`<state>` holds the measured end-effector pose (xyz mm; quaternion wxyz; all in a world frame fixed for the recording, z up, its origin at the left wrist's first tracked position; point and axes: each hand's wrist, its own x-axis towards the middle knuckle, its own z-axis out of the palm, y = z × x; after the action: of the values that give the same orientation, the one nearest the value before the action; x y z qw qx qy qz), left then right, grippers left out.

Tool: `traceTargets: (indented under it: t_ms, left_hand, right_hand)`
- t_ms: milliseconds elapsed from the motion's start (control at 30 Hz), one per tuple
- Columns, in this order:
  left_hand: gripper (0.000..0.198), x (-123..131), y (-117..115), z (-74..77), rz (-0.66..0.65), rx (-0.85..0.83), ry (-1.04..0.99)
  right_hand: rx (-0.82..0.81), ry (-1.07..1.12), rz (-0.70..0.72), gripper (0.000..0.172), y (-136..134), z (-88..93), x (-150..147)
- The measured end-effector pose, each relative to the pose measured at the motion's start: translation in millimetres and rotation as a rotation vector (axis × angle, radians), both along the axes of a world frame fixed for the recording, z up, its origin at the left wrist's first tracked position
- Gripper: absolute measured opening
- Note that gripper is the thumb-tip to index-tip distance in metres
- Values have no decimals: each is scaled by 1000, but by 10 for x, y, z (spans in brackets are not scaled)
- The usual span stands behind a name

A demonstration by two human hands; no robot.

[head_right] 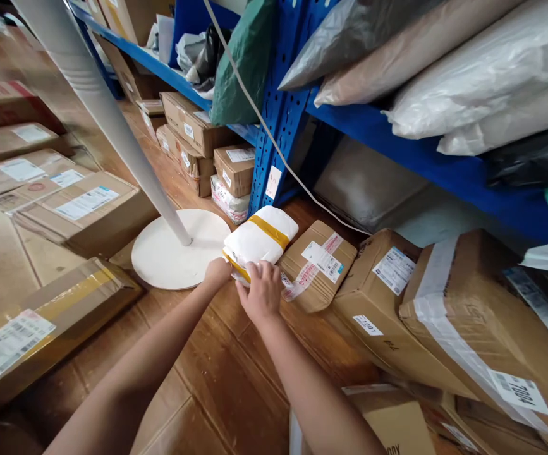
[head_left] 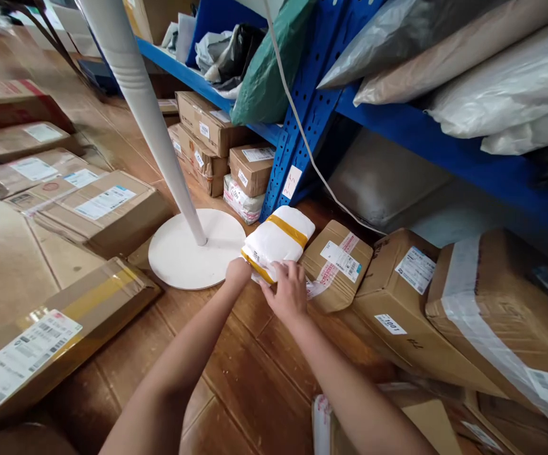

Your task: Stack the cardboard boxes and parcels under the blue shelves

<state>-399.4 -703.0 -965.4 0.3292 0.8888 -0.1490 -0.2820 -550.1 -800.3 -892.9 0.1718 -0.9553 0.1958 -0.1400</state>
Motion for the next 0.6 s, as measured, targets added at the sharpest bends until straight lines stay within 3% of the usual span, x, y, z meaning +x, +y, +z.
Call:
traceTargets:
  t_ms: [67, 167, 267, 333, 400, 533, 600]
  left_hand:
    - [60, 68, 16, 69, 129, -59, -103]
    - [70, 289, -98, 181, 261, -323, -112]
    - [72, 545, -285, 233, 109, -533, 252]
    - [68, 648, -355, 215, 21, -603, 434]
    - [66, 686, -392, 159, 36, -656, 487]
    - [62, 651, -637, -15, 187, -748, 466]
    - [54, 595, -902, -112, 390, -791, 304]
  right_hand:
    - [11, -54, -24, 54, -357, -22, -29]
    - [-23, 45, -69, 89, -946, -143, -116]
    - [-75, 247, 43, 110, -1278, -290, -233]
    - [-107, 292, 76, 107, -1307, -339, -289]
    - [-111, 267, 71, 113, -1245, -343, -307]
    - [-102, 179, 70, 131, -1116, -324, -229]
    - [-114, 144, 24, 131, -1100, -345, -158]
